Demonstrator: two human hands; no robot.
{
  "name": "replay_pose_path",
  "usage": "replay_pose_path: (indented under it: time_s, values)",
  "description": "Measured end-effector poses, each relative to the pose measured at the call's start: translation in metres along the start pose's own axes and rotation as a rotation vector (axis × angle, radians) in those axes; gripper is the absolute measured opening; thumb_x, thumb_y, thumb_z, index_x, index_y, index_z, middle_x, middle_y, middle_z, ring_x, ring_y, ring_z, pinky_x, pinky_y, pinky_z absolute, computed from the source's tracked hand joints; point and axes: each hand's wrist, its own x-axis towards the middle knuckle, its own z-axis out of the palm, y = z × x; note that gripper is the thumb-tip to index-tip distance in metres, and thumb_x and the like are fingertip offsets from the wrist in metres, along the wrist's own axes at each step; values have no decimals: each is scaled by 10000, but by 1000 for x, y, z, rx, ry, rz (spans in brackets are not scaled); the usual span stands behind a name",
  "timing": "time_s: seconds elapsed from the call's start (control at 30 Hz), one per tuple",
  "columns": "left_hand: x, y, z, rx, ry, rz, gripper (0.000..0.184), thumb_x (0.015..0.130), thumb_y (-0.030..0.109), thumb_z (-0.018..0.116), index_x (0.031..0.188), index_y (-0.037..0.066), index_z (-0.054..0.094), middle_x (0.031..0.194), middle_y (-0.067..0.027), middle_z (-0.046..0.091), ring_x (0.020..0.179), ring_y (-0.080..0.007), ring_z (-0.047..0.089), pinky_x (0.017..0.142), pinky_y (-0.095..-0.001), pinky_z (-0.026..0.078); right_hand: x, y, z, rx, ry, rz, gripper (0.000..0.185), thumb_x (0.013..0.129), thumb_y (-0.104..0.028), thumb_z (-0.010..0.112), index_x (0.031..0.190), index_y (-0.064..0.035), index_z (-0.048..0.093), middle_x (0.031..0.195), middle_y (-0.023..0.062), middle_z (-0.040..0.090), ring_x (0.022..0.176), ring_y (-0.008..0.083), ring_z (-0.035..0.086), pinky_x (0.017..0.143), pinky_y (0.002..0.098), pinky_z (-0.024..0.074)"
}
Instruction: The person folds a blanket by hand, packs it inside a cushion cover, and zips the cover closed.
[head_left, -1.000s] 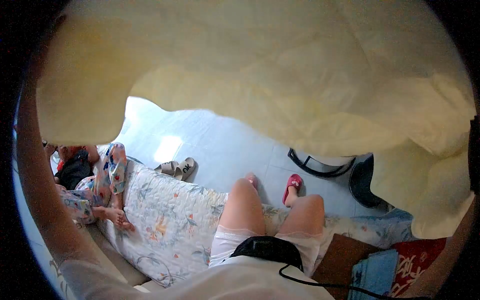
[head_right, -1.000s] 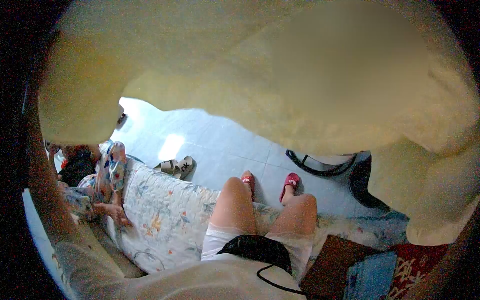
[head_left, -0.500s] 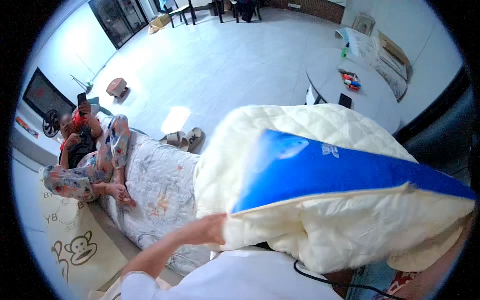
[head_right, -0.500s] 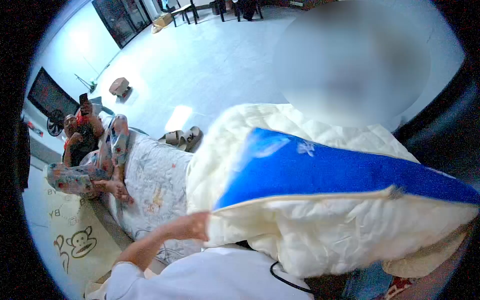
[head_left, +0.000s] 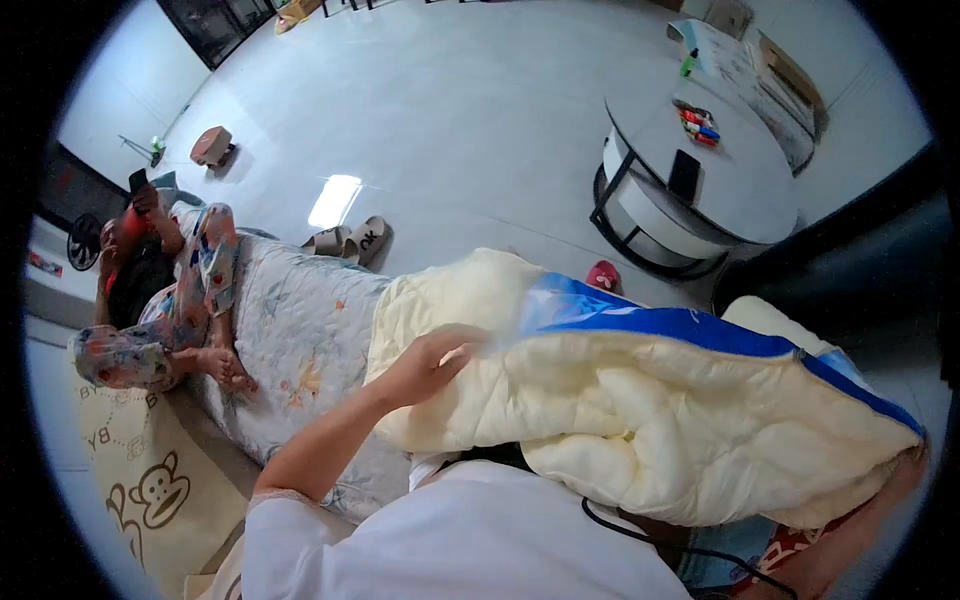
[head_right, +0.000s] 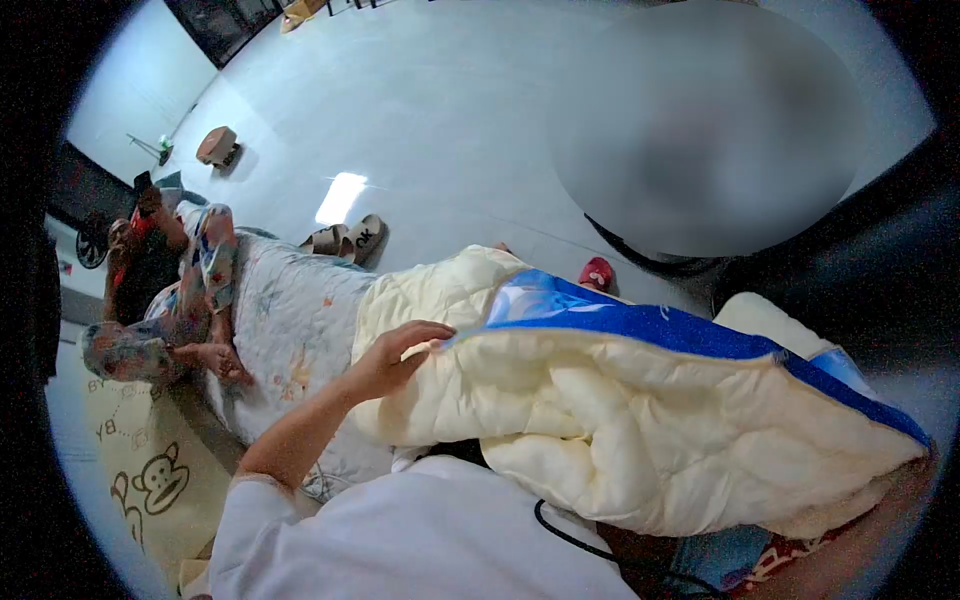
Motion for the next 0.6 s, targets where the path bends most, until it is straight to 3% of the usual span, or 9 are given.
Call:
replay_pose_path:
  time_s: [0.17,0.23,0.27,0.3,0.33,0.37,0.43,0.57,0.6]
  values:
    - [22,1,-1,-345,-59,-237,306,853,43,574,1159,32,571,1174,-109,595,1102,-267,554,937,-362,437,-10,-52,-26,371,-159,377,400,939,-302,465,1273,-90,525,1235,113,568,1080,274,557,939,407,432]
    - [37,-2,-4,241,-43,105,257,836,93,603,1088,39,603,1099,-130,623,1021,-294,589,870,-366,467,-10,-56,-19,355,-98,313,400,951,-336,450,1274,-115,529,1205,114,582,1055,263,570,905,369,448]
    - [47,-18,-10,349,43,104,226,837,114,609,1051,42,611,1059,-139,631,980,-300,600,841,-372,473,-6,-55,-16,322,-54,198,423,954,-385,452,1280,-124,524,1184,115,592,1035,251,584,874,338,464]
    - [64,-32,-18,456,132,103,198,838,136,616,1014,45,620,1018,-148,640,938,-306,612,812,-378,480,2,-120,-44,403,-122,482,429,954,-392,451,1277,-121,527,1191,100,589,1044,241,578,884,332,459]
    - [85,-7,-37,474,168,-139,173,868,184,552,954,49,617,1005,-163,620,948,-339,590,780,-408,474,13,-84,-17,357,-75,333,416,956,-374,446,1270,-115,536,1195,97,590,1051,238,576,889,330,453]
    - [106,13,-66,487,235,-153,184,870,225,548,940,68,615,937,-161,635,910,-335,606,753,-423,473,22,-44,11,312,-28,185,404,958,-356,441,1262,-110,545,1199,93,592,1058,234,573,895,328,448]
    - [145,39,-120,681,402,-58,217,837,286,587,950,104,625,895,-113,650,869,-322,617,725,-431,475,51,-67,11,165,24,133,353,941,-270,472,1230,-91,568,1219,90,590,1078,213,567,911,327,438]
    - [196,97,-273,1038,727,199,193,889,260,499,1005,166,621,923,-82,666,890,-298,631,776,-424,484,86,-161,-65,-8,185,5,285,918,-287,502,1092,-81,594,1044,114,626,915,284,590,773,378,460]
    - [206,115,-328,1653,801,181,222,897,282,488,1027,164,624,940,-78,671,921,-298,635,795,-427,485,93,-177,-81,-38,213,-20,274,912,-291,509,1057,-78,600,1000,120,636,875,301,596,738,390,465]
